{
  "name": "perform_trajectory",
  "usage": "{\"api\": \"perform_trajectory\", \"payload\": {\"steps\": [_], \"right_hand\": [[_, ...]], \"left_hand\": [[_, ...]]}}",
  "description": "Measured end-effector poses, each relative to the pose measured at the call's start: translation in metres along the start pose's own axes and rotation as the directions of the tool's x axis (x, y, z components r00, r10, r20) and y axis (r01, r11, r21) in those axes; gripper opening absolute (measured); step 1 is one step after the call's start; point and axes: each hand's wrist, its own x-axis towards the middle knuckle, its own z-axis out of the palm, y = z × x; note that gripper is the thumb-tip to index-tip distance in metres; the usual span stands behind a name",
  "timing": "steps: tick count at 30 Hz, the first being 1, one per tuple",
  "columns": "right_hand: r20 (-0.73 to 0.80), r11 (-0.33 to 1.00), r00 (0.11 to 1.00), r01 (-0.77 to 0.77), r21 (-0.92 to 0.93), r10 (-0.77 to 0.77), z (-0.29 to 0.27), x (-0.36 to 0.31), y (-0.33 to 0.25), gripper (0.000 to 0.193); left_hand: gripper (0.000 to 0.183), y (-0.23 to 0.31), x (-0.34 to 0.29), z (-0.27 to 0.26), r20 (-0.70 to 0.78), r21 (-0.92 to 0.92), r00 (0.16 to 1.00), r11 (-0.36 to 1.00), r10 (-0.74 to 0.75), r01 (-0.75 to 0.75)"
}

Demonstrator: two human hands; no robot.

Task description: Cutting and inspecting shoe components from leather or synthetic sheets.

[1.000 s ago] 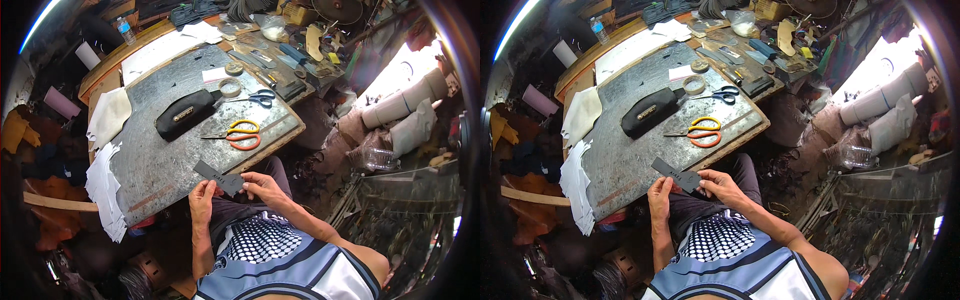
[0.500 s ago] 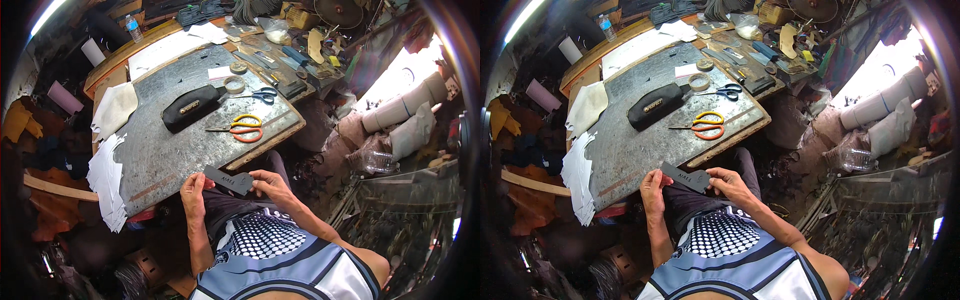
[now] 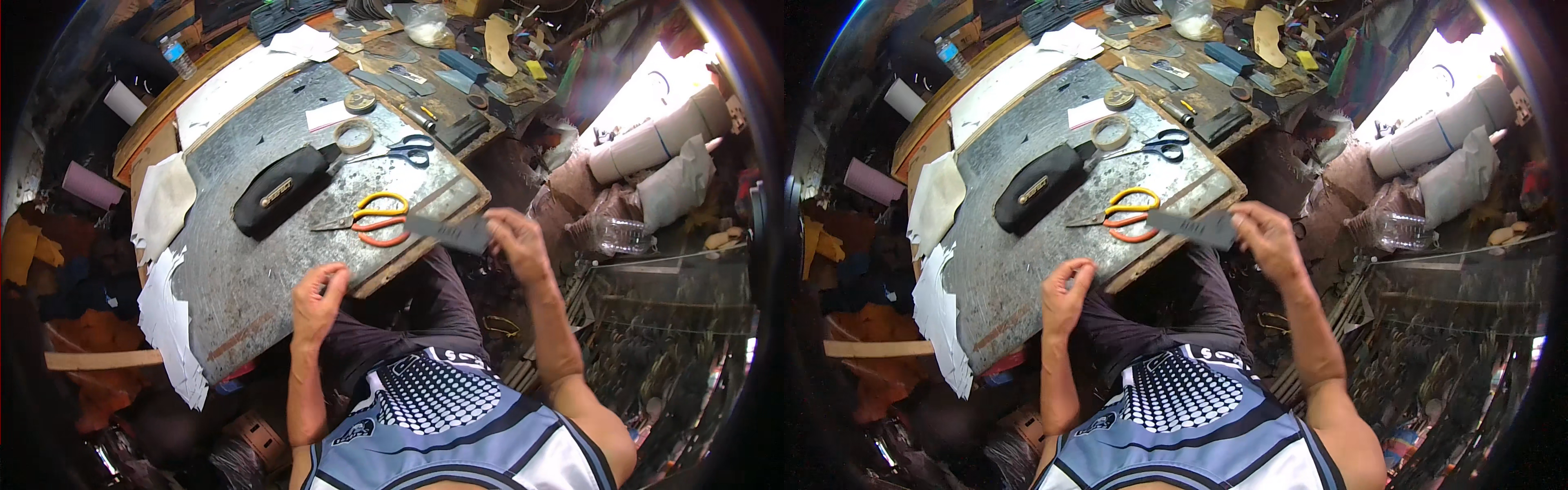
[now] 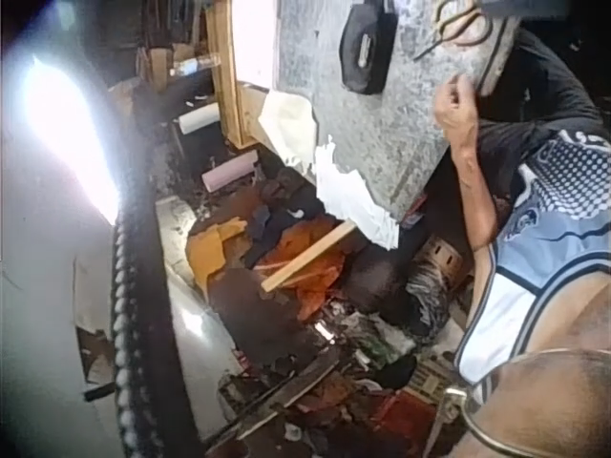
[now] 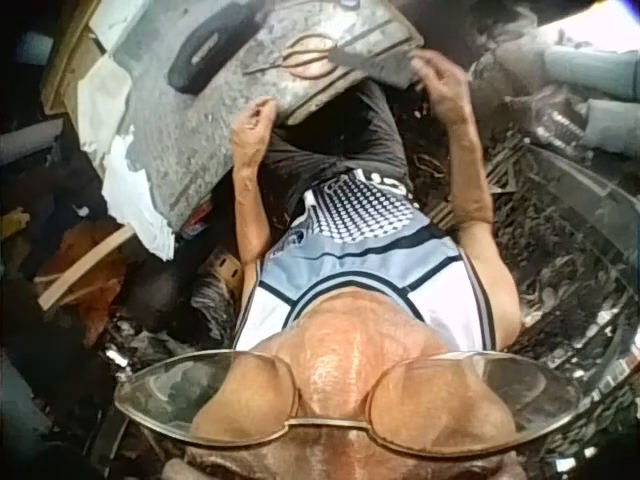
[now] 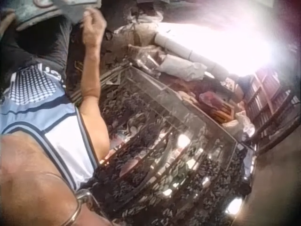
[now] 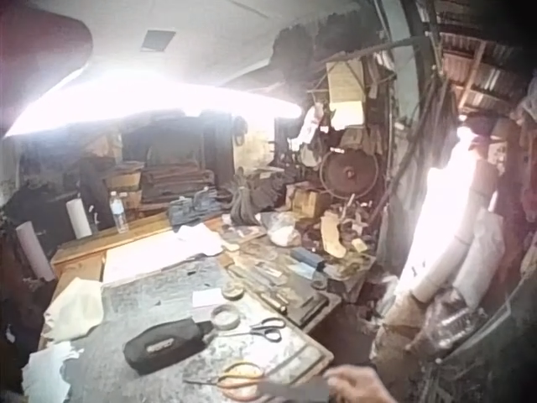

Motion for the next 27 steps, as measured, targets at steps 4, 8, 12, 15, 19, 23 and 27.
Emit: {"api": "perform_trajectory", "payload": {"steps": [4,8,12,15,19,23,27], "right_hand": [[-0.067,0.973,0.993,0.078,-0.216,-0.094,-0.049,0.094,-0.028,0.026],[0.062,0.948,0.991,0.128,-0.291,-0.115,-0.063,0.220,-0.020,0.030],[0.205,0.980,0.978,0.061,-0.188,-0.022,-0.042,0.350,0.016,0.033],[0.272,0.976,0.956,-0.052,-0.212,0.110,-0.019,0.439,0.043,0.033],[0.307,0.953,0.922,-0.157,-0.258,0.235,-0.010,0.514,0.078,0.033],[0.348,0.937,0.883,-0.230,-0.265,0.315,0.008,0.537,0.085,0.034],[0.406,0.520,0.914,0.334,-0.786,0.026,-0.007,0.552,0.085,0.034]], "left_hand": [[0.025,-0.028,0.047,-0.014,-0.144,0.495,0.955,0.854,0.260,-0.158],[0.032,-0.040,0.053,-0.005,-0.132,0.632,0.974,0.773,0.184,-0.060],[0.035,-0.037,0.054,-0.007,-0.094,0.670,0.993,0.742,0.065,0.015],[0.037,-0.040,0.056,-0.011,-0.065,0.672,0.998,0.740,0.010,0.036],[0.047,-0.045,0.061,-0.011,-0.049,0.654,0.996,0.751,-0.077,0.090],[0.045,-0.032,0.066,-0.010,-0.028,0.705,0.988,0.698,-0.150,0.126],[0.057,-0.056,0.046,-0.010,-0.036,0.710,0.965,0.673,-0.261,0.209]]}}
